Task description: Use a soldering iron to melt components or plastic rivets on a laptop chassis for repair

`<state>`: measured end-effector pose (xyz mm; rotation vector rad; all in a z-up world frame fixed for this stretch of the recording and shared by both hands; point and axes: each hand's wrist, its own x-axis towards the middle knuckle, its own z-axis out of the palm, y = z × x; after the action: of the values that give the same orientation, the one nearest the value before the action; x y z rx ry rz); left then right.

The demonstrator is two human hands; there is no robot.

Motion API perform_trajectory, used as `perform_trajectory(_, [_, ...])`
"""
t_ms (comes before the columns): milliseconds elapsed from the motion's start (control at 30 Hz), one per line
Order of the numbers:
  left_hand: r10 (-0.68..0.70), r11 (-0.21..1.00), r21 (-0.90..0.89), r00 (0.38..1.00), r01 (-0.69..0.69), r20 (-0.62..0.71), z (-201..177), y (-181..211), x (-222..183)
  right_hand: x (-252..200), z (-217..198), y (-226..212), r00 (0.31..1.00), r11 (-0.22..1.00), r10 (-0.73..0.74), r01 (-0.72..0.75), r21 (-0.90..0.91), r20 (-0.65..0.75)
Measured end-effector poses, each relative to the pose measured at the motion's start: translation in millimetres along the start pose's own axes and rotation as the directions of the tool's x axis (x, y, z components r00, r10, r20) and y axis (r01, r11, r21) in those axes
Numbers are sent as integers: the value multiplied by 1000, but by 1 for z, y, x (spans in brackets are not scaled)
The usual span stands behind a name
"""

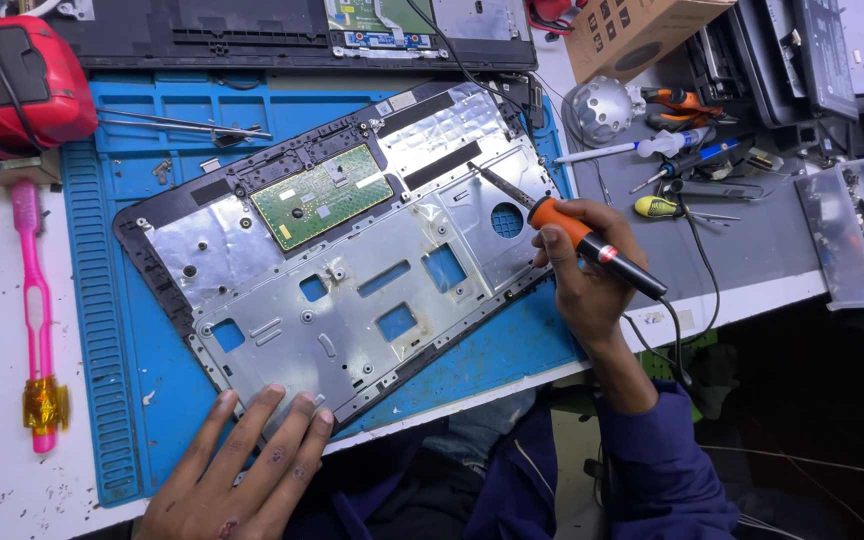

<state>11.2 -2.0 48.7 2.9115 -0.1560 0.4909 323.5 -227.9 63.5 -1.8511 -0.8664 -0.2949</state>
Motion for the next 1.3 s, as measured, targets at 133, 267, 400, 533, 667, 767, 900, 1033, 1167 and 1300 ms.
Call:
perform_trajectory(133, [11,1000,15,999,-11,30,2,-2,-2,-4,0,1,999,996,7,-3,87,-44])
perform_trajectory(267, [-3,1000,-6,1000,3,-13,-1,-1,0,-3,1,0,1000,1000,11,-11,13,-12])
perform_trajectory(400, [19,1000,10,1000,-19,23,1,-2,-3,-4,1,6,997,996,31,-25,85,-74])
perform_trajectory(533, [16,1000,0,1000,-16,20,6,-2,-5,1,1,0,987,996,61,-51,68,-149])
perform_trajectory(667, [21,1000,10,999,-22,31,7,-3,-5,4,0,2,978,998,64,-60,26,-199])
perform_trajectory(767, [19,1000,12,1000,-19,8,5,-2,-3,4,-1,2,977,997,76,-76,7,-201])
perform_trajectory(900, [-6,1000,-1,1000,6,3,-1,0,0,5,0,3,982,999,52,-52,5,-184])
perform_trajectory(1033, [-4,1000,9,1000,4,-16,-1,0,-1,7,-1,1,991,997,48,-55,-59,-124])
perform_trajectory(1167, [14,1000,3,999,-14,35,5,-2,-6,6,-1,2,986,998,57,-59,-4,-156])
perform_trajectory(1300, [-5,1000,-8,1000,5,-5,0,-1,-1,4,-1,4,980,997,77,-78,3,-185])
